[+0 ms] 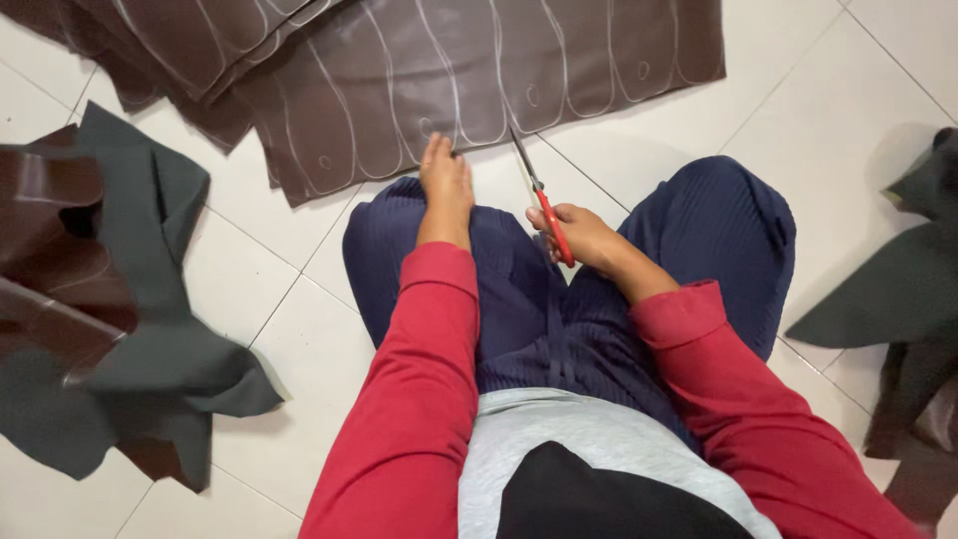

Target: The person sits on the floor and uses red-handled scissors to cut a brown sheet of material along pre-drawn white outlines. They repeatedly cut out individual shapes, separate them from the main sheet, and set them aside on the floor.

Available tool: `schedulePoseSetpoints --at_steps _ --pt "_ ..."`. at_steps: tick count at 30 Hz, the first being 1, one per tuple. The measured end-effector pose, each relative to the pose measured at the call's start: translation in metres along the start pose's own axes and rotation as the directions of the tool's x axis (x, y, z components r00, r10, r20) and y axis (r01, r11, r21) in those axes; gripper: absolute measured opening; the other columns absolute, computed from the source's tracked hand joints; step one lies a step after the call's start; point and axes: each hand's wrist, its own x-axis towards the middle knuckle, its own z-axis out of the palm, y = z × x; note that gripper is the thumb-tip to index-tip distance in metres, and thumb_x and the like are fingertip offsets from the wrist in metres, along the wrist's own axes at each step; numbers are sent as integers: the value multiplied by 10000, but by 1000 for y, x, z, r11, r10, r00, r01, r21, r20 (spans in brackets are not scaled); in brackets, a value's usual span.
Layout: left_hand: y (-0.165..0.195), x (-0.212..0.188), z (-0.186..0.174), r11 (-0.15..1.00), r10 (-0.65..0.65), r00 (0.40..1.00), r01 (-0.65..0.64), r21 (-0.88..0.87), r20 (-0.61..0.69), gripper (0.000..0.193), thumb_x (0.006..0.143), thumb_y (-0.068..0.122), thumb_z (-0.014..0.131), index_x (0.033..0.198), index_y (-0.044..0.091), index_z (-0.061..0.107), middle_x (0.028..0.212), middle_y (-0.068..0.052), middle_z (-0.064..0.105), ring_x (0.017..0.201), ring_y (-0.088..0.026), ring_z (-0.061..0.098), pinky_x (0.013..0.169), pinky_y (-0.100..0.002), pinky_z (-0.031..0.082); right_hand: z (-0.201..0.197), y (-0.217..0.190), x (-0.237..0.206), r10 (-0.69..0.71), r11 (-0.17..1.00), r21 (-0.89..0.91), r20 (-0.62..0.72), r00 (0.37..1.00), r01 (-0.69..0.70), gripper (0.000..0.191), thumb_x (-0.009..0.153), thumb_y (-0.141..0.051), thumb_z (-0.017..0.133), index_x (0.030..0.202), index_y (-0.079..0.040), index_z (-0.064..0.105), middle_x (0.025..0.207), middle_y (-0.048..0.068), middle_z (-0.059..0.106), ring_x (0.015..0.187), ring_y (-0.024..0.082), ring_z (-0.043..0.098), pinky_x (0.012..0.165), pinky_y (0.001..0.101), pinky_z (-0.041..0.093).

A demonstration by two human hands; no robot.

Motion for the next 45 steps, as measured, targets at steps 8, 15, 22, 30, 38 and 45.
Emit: schedulePoseSetpoints --at_steps 8,15,22,30,38,45 --pt "2 2 5 967 196 977 -206 150 80 331 957 106 710 1286 67 701 1012 -60 686 641 -103 526 543 -264 482 6 15 -19 27 980 194 47 999 -36 556 916 -631 602 862 -79 637 600 -27 509 458 82 462 426 234 405" --pt "-3 1 14 892 291 956 -289 347 48 369 912 142 733 1267 49 700 978 -59 720 685 -146 584 528 -306 456 12 18 -21 1 958 284 116 993 -34 514 909 -623 633 826 -117 588 578 -39 495 436 81 437 407 231 376" --pt "-6 -5 17 735 610 696 -321 597 -378 474 800 232 844 1114 -45 622 1111 -193 677 965 -305 670 829 -386 544 -4 21 -4 17 896 443 9 1000 -19 556 895 -664 595 850 -110 583 565 -27 497 431 94 481 402 238 387" --pt "3 -11 59 962 125 795 -242 -122 -593 713 776 282 872 1222 4 390 1403 -191 482 1160 -297 593 963 -480 543 -24 25 35 17 807 589 -107 994 50 613 910 -664 626 941 -55 559 614 -16 486 460 104 466 453 237 413" --pt "14 -19 77 999 47 901 -31 44 -432 748 804 486 791 1310 -30 594 1344 -180 631 1240 -322 594 1011 -472 480 -31 27 46 13 790 608 -148 989 81 602 917 -652 629 954 -56 552 618 -17 469 509 94 463 493 251 432" --pt "-1 -23 74 916 306 784 -90 390 -539 696 843 417 795 1241 -101 559 1276 -242 647 1132 -346 665 972 -418 532 -37 19 41 -22 748 649 -189 982 142 563 921 -647 610 927 -93 508 601 -13 454 478 117 460 486 254 433"
